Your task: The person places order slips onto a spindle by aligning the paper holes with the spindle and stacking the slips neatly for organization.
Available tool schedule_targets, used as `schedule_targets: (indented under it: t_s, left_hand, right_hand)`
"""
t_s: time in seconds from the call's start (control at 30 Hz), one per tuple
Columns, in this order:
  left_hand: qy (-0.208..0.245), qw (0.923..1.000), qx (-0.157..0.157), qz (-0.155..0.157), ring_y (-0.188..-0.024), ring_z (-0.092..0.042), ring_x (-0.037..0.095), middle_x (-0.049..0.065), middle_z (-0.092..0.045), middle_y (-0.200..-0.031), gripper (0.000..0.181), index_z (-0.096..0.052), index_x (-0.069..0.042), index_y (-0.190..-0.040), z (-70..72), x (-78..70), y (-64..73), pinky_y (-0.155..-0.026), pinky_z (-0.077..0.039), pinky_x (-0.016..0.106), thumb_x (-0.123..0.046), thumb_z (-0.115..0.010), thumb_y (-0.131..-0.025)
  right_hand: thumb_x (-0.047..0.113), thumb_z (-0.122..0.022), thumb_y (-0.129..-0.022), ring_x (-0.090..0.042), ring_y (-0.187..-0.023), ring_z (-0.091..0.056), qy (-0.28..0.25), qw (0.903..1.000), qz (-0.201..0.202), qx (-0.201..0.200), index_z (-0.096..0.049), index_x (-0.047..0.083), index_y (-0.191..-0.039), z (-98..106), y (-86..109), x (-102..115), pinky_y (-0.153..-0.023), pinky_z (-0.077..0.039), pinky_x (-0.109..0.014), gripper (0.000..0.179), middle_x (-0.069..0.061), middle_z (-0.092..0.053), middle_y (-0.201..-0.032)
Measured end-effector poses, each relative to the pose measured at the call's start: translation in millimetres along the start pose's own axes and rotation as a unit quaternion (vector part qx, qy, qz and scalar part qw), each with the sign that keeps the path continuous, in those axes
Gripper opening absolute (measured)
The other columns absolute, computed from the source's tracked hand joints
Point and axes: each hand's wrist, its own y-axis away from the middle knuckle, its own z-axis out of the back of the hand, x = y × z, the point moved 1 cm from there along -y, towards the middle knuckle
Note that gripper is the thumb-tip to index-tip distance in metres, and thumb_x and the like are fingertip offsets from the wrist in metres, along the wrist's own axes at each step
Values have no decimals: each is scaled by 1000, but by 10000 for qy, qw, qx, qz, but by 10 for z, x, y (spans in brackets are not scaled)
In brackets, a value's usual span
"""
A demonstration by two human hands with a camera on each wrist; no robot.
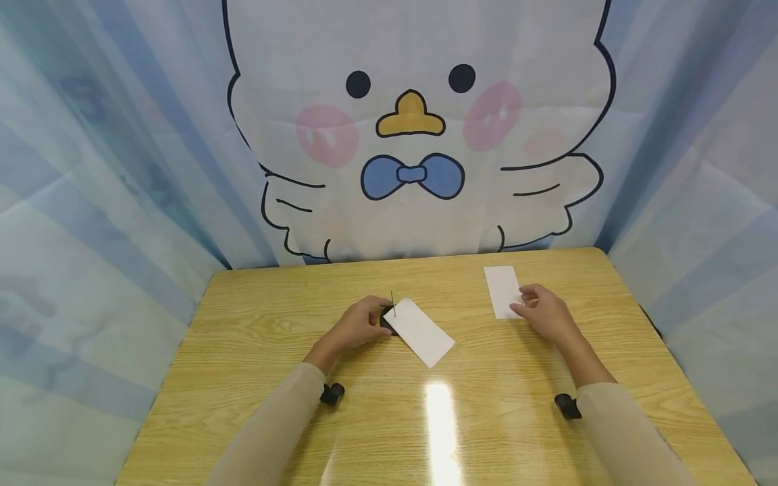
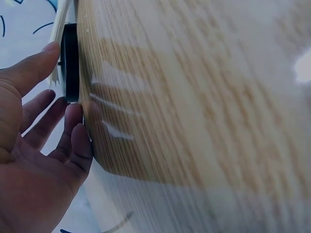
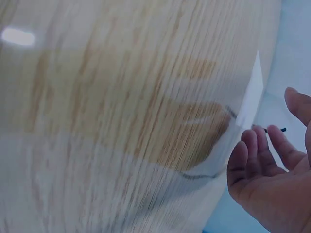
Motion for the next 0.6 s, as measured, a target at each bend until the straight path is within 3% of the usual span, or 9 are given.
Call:
schedule_targets:
  t_s: [0.1, 0.33, 0.6]
  left_hand:
    - [-60, 10000, 50, 40, -135, -52, 31, 13, -53, -150, 64, -55, -9, -148, 0, -15, -12, -111, -45, 49, -19, -81, -91]
    - [-315, 9994, 136, 73, -137, -52, 31, 13, -53, -148, 64, -54, -9, -149, -20, -25, -40, -112, -45, 48, -22, -80, -93]
    - [-496, 9987, 102, 72, -136, -53, 32, 13, -53, -147, 62, -55, -8, -148, -44, -16, -54, -112, -46, 47, -21, -80, -92]
  right_hand:
    - [39, -64, -102, -52, -129, -51, 235, 9997, -30, -71, -44, -12, -144, -9, -38, -27, -105, -44, -63, 69, -38, -51, -140]
    - [41, -65, -101, -58, -122, -50, 522, 9983, -144, -231, -46, -20, -136, -66, -55, -64, -100, -45, -65, 72, -44, -49, -132]
    - [37, -66, -100, -57, -118, -44, 861, 9949, -354, -377, -50, -20, -131, -165, -53, -88, -101, -40, -66, 67, -41, -49, -126]
